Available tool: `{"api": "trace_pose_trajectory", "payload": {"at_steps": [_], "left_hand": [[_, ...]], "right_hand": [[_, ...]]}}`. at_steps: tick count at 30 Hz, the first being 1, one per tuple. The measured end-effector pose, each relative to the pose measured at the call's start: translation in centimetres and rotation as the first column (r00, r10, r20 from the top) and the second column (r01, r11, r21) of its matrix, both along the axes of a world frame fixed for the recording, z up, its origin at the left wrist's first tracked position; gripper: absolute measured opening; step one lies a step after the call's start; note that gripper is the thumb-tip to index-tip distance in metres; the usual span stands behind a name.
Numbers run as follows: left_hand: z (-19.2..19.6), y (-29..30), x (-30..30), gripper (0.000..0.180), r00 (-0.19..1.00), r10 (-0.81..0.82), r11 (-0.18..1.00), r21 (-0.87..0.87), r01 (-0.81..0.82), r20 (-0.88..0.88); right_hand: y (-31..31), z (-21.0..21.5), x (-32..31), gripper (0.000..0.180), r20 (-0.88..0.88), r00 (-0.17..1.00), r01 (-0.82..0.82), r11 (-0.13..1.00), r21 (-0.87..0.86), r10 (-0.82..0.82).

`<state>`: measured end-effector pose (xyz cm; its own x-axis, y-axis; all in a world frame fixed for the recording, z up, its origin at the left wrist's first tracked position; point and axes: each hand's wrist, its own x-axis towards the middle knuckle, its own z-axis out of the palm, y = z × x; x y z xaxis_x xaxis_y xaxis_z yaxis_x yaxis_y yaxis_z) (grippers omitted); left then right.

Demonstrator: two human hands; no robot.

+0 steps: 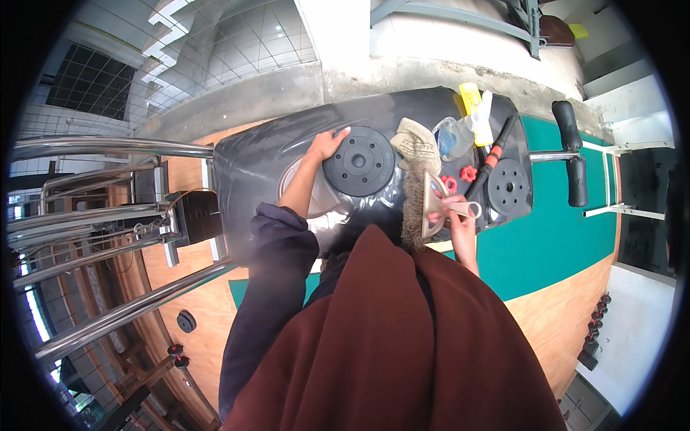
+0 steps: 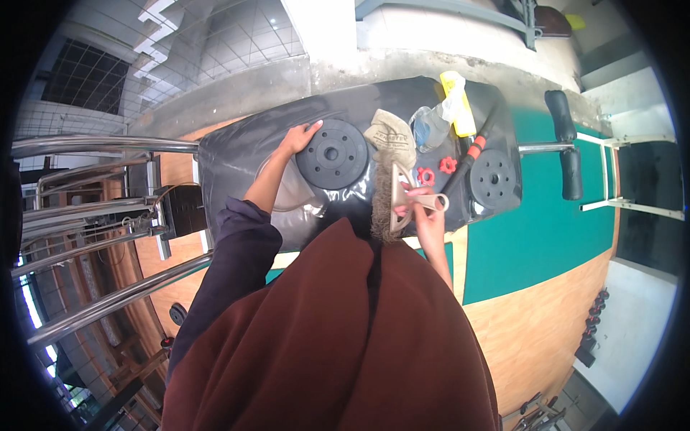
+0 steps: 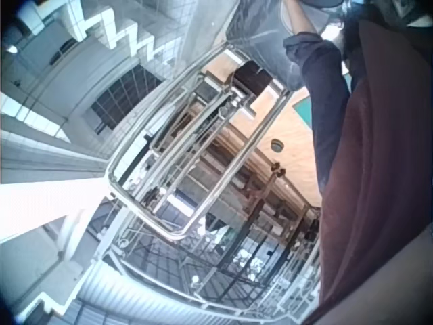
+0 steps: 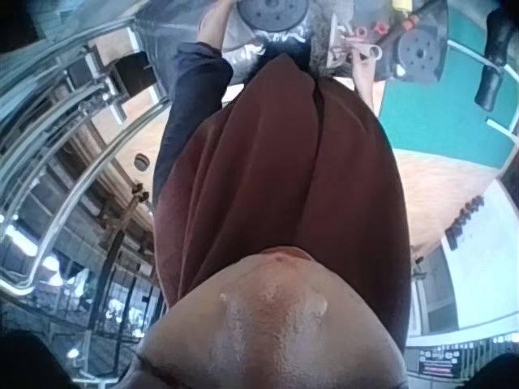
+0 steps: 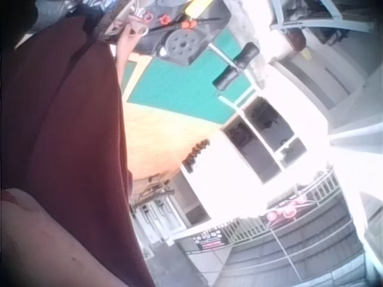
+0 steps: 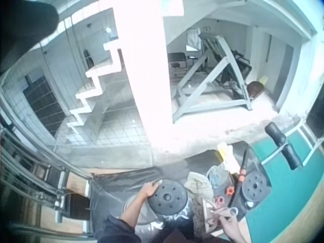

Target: The person cleans a black weight plate with a cloth, then places it on a barbell. They pick up red collars and a brush, then wipe the barbell with the cloth. Finally, they place another weight plate on the barbell and secure it with a red collar.

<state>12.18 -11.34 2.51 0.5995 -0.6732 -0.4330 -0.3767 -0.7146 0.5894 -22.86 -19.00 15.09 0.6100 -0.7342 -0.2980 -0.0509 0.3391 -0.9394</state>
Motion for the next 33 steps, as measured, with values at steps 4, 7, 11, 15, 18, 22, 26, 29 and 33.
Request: {"api": "trace_pose_trajectory", "payload": {"at_steps": [4,7,11,15,18,22,26,29,33], "left_hand": [[0.3,0.3,-0.7,0.067,0.997,-0.055,0.994,0.099,0.050,0.050],[1.1,2.4,-2.5,0.043,0.970,0.040,0.999,-0.040,-0.032,0.238],[1.5,8.4,-4.0,0.037,0.894,0.375,0.848,-0.481,-0.223,0.246],[1.9,17.1,-3.0,0.074,0.906,0.373,0.894,-0.340,-0.292,0.203],[2.1,21.8,-3.9,0.092,0.934,0.299,0.950,0.028,-0.310,0.195],[1.4,24.4,-5.3,0.104,0.935,0.314,0.915,0.210,-0.344,0.163],[0.3,24.4,-5.8,0.110,0.950,0.268,0.928,0.223,-0.300,0.163],[-0.1,23.7,-5.2,0.100,0.962,0.235,0.935,0.239,-0.263,0.139],[-0.5,23.0,-3.5,0.080,0.978,0.206,0.931,0.301,-0.208,0.038]], "right_hand": [[-0.6,0.2,4.1,0.014,-0.078,0.979,-0.190,0.981,-0.028,0.188],[-1.3,1.1,8.0,0.011,-0.215,0.932,-0.325,0.936,-0.136,0.292],[-2.3,1.1,14.0,0.008,-0.376,0.862,-0.500,0.691,-0.523,0.339],[-1.0,-1.6,19.2,0.015,-0.532,0.840,-0.542,0.205,-0.815,0.105],[3.7,-3.3,20.8,0.019,-0.715,0.682,-0.731,0.178,-0.659,0.152],[7.7,-3.0,20.7,0.018,-0.492,0.602,-0.760,0.264,-0.594,0.629],[3.3,-1.7,20.9,0.018,-0.571,0.751,-0.660,0.366,-0.656,0.331],[0.3,-1.6,21.0,0.019,-0.535,0.844,-0.527,0.232,-0.818,0.029],[4.2,-2.9,20.5,0.021,-0.870,0.474,-0.880,0.100,-0.464,0.137]]}}
